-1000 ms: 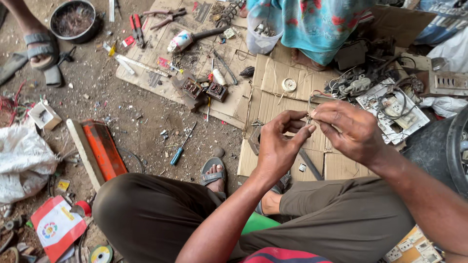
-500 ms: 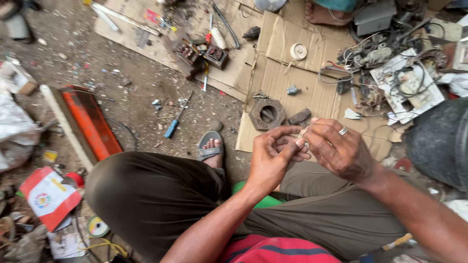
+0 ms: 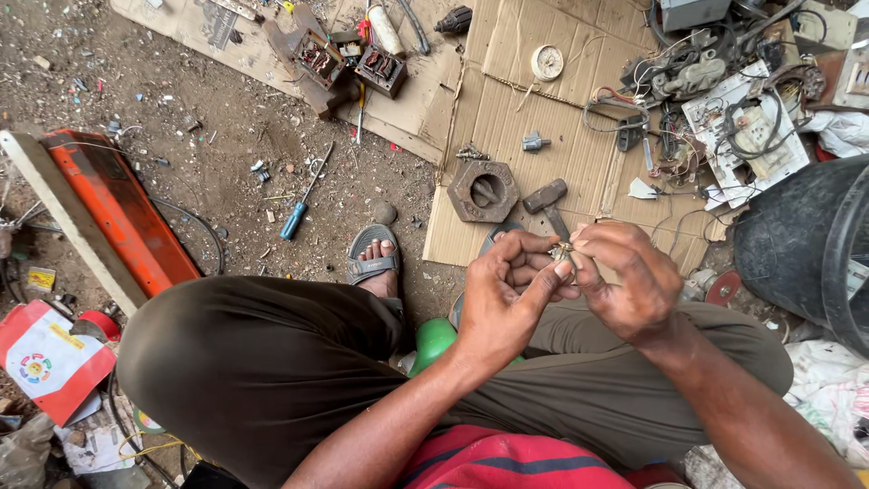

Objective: The person sits on a low stool and uses a hammer and a metal anvil to break apart small electronic components. They repeatedly strike the components, separate the pieces by hand, and place the resulting parts into a plastic container.

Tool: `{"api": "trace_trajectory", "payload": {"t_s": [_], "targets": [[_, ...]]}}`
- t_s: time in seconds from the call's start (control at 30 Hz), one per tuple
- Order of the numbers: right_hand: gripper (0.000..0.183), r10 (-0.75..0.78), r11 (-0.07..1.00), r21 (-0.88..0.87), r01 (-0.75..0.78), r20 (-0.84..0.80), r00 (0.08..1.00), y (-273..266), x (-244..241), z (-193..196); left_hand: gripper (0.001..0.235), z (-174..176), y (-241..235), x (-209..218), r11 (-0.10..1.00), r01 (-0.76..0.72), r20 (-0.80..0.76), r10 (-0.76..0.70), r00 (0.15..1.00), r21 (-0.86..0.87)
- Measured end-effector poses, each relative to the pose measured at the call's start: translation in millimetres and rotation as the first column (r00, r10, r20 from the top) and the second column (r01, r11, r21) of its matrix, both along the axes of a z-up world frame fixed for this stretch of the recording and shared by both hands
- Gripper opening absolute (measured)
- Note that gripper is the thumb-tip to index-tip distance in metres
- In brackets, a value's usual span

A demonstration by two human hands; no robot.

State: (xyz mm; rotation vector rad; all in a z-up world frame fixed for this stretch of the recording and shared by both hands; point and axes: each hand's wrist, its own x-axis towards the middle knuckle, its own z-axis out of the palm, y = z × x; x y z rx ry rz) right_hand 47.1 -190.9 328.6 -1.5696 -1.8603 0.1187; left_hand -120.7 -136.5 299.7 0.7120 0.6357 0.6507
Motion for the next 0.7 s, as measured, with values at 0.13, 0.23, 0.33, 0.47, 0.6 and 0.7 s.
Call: {"api": "trace_trajectory", "payload": {"t_s": [0.13, 0.23, 0.33, 0.47, 0.6, 0.7], "targets": [[0.021, 0.122, 0.993, -0.026, -0.119, 0.166, 0.979, 5, 7, -3, 0.028, -6, -1, 0, 0.995, 0.004, 0.009, -0.003, 1.0, -0.103], [0.022, 0.163, 0.987, -0.031, -0.16, 0.213, 0.963, 7, 9, -6, 0.028, -12, -1, -2, 0.995, 0.018, 0.029, -0.016, 0.999, -0.099], [0.021, 0.2, 0.98, -0.038, -0.197, 0.211, 0.957, 8, 10, -8, 0.03, -16, 0, -2, 0.993, 0.045, 0.036, -0.041, 0.999, -0.105], [0.021, 0.212, 0.977, -0.063, -0.205, 0.17, 0.962, 7, 11, -9, 0.031, -18, 4, -4, 0.986, 0.094, 0.077, -0.084, 0.994, -0.139], [0.019, 0.166, 0.983, -0.094, -0.155, 0.124, 0.978, 1, 12, -10, 0.028, -19, 9, -6, 0.98, 0.14, 0.088, -0.128, 0.988, -0.14], [0.019, 0.12, 0.979, -0.16, -0.126, -0.051, 0.992, 2, 12, -15, 0.027, -16, 12, -6, 0.993, 0.107, -0.018, -0.108, 0.994, -0.051]]}}
